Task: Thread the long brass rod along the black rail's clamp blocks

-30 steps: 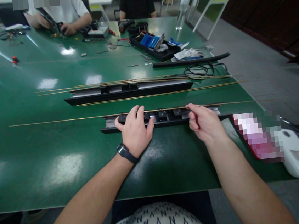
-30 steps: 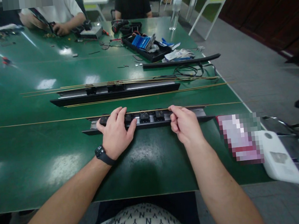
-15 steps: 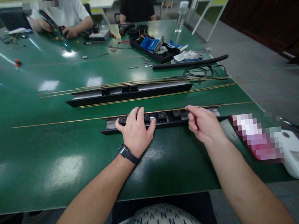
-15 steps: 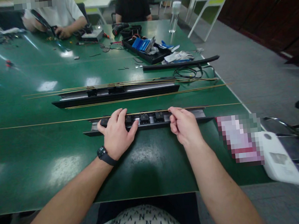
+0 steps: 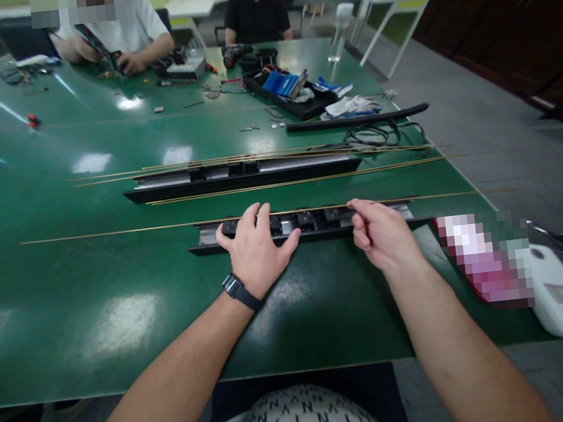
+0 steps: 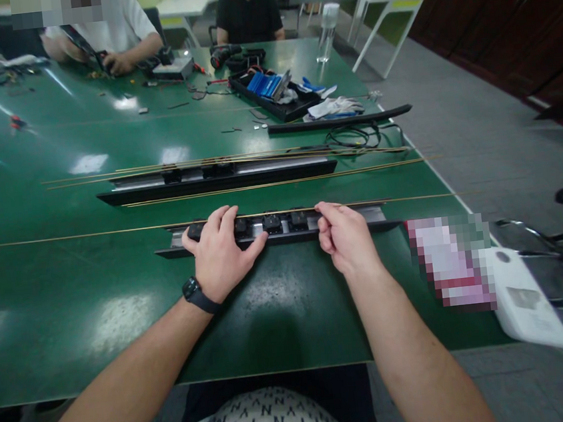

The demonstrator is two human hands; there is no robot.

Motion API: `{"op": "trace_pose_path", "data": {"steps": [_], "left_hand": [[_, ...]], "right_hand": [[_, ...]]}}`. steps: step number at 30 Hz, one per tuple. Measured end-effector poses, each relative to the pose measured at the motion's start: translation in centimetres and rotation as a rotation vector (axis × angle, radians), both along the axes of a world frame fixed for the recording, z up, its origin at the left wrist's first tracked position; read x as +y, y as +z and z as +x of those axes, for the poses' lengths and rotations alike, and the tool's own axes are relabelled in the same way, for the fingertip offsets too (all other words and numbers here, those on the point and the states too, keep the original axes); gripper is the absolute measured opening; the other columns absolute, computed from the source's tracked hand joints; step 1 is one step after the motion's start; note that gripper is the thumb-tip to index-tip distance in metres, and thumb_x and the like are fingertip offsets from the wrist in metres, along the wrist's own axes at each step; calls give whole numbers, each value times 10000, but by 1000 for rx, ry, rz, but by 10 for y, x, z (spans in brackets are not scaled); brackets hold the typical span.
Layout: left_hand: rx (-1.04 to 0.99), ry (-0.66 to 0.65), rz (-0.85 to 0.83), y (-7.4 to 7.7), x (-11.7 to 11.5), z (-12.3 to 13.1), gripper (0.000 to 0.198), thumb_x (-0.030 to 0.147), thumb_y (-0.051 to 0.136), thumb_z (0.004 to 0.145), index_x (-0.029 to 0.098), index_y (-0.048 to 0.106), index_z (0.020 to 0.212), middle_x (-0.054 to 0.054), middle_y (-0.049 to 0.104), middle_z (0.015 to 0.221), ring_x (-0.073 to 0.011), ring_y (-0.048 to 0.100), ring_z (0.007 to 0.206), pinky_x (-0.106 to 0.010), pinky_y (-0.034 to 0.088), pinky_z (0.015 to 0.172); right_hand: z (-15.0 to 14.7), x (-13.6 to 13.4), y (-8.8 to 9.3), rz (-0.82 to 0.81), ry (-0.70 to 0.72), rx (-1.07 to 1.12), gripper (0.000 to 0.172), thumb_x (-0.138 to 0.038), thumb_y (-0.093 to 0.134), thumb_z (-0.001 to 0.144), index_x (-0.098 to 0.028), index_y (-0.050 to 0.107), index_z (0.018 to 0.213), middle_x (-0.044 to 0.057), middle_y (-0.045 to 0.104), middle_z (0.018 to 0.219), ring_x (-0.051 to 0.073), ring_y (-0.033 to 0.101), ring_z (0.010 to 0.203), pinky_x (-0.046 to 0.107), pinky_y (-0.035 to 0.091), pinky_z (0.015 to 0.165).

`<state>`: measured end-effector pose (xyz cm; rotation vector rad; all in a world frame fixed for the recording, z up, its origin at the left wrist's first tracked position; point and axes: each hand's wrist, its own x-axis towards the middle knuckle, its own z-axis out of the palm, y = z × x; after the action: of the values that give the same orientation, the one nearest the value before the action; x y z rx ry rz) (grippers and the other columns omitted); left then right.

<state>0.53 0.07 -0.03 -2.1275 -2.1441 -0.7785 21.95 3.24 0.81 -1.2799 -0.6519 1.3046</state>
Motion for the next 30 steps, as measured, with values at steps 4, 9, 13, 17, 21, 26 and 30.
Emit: {"op": "trace_pose_path", "data": {"steps": [4,9,13,17,21,26,30], "left_hand": [[4,-2,-14,2,-1,0,643,610,602,890,253,515,1418,-151,540,1508,-356,511,1350,-675,191,1158],[8,5,-35,3,-1,1,659,619,608,884,244,521,1419,-153,538,1509,-370,508,1351,-679,198,1155],[4,2,-19,2,-1,1,642,610,595,898,246,518,1421,-151,543,1505,-365,512,1346,-684,197,1151],[-4,1,-5,1,0,1,636,608,593,898,250,519,1419,-150,547,1500,-372,513,1348,-684,208,1144],[-6,-5,7,1,0,1,623,599,599,903,250,519,1412,-142,556,1494,-356,521,1341,-681,197,1150],[-8,5,-6,1,0,1,622,595,602,905,250,516,1415,-139,549,1503,-347,519,1345,-677,185,1160],[-9,1,-10,1,0,1,613,583,592,914,252,511,1423,-140,546,1506,-341,518,1348,-676,177,1166]], "right_hand": [[-1,-1,1,-5,1,-9,187,-279,773,793,-168,631,841,-58,530,506,57,369,277,169,204,254],[-2,-1,2,-4,1,-17,216,-298,789,787,-171,621,837,-59,529,510,55,373,280,168,205,256],[-1,-1,2,5,4,-16,192,-287,772,796,-168,630,844,-57,531,511,56,377,285,167,205,255],[-2,-1,1,1,3,-16,194,-291,772,794,-164,638,852,-59,529,511,53,372,282,165,207,253],[-2,-2,2,-3,2,-23,222,-313,785,790,-166,632,853,-61,528,512,52,374,280,162,207,253],[-2,-1,2,-2,0,-23,214,-307,782,787,-168,630,844,-58,535,513,50,371,281,163,205,254],[-2,-1,1,3,3,-25,201,-304,774,794,-169,635,848,-57,536,517,53,372,282,165,209,255]]}}
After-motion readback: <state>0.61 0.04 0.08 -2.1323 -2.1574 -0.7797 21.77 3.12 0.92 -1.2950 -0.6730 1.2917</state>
